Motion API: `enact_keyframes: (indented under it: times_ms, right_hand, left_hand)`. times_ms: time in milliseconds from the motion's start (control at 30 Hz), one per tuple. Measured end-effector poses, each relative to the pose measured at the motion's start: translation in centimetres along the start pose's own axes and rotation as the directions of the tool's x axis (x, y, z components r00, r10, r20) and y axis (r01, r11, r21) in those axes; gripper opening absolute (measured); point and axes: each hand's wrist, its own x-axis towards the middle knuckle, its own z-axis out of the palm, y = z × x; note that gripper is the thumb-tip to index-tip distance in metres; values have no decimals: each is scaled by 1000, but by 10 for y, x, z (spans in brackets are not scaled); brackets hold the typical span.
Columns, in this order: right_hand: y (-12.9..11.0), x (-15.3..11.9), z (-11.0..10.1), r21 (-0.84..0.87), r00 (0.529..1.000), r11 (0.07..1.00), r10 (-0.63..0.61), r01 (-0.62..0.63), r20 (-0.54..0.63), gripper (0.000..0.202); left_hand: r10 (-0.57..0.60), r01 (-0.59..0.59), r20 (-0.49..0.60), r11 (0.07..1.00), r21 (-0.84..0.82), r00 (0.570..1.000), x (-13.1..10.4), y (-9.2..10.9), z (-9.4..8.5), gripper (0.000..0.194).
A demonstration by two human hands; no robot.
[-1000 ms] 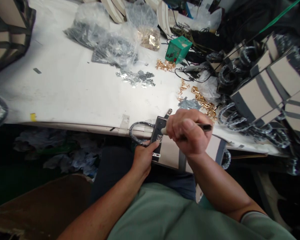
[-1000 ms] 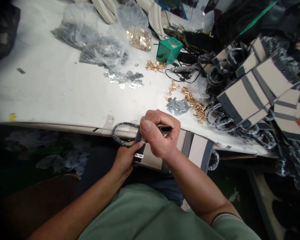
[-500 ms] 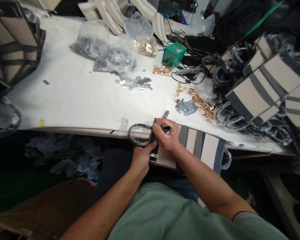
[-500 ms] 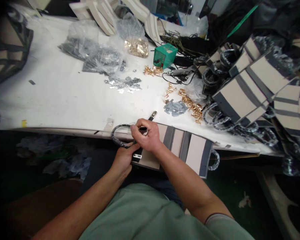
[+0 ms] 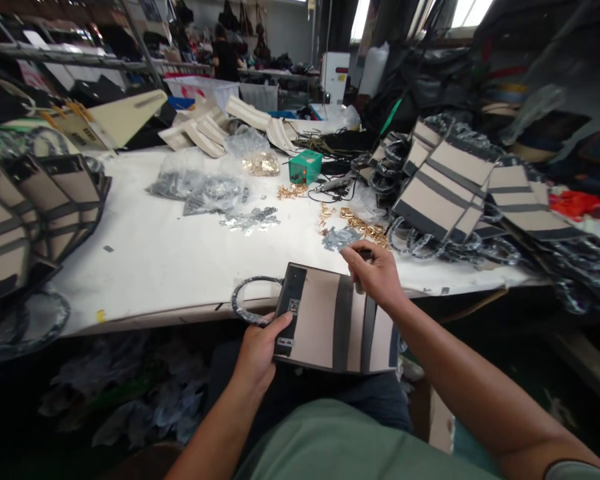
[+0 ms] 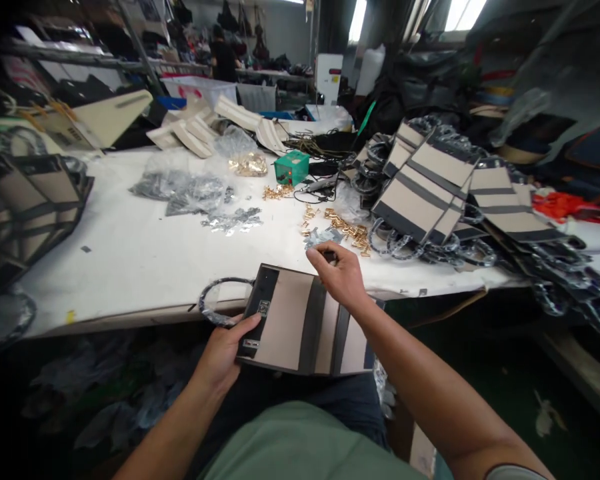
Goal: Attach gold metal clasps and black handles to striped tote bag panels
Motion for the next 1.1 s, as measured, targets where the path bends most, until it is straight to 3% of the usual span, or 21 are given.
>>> enact_keyframes:
  times_ms: [67,133,200,400,700,767,900,1000,1100]
  right_hand:
    - [-6,-1,11,51,1000,999,17,-18,20,29]
    - [-6,-5,27,-9,991,1000,-22,24,130,22]
    - [2,-10,42,-143,964,986,-41,81,262,12]
    - [39,-24,58,-531,892,832,106,163,440,34]
    - [33,12,56,-640,813,748,257,175,523,32]
    - [32,19,57,-649,756,736,310,193,576,32]
    - [33,32,58,-554,638,815,338,170,692,30]
    - [34,42,57,-529,621,837,342,139,705,27]
    - [35,51,59,-551,641,824,354,130,681,25]
  left_hand:
    - [-40,40,-4,999,-19,999,-2,-3,0,40]
    - [-74,73,-4,996,-44,997,-5,-13,-3,41]
    - [-95,94,-18,994,-61,995,-9,-28,-10,44]
    - [-117,117,-59,993,-14,991,-8,-55,-36,49]
    - [-93,92,-14,995,-35,996,10,-38,-28,44]
    - [-115,114,-36,993,-27,993,13,-43,-30,45]
    - [-137,137,-44,990,-24,990,12,-49,-34,48]
    - [-122,122,-16,992,-38,992,12,-40,-30,49]
    - [-125,125,5,992,-18,992,20,-27,-27,46]
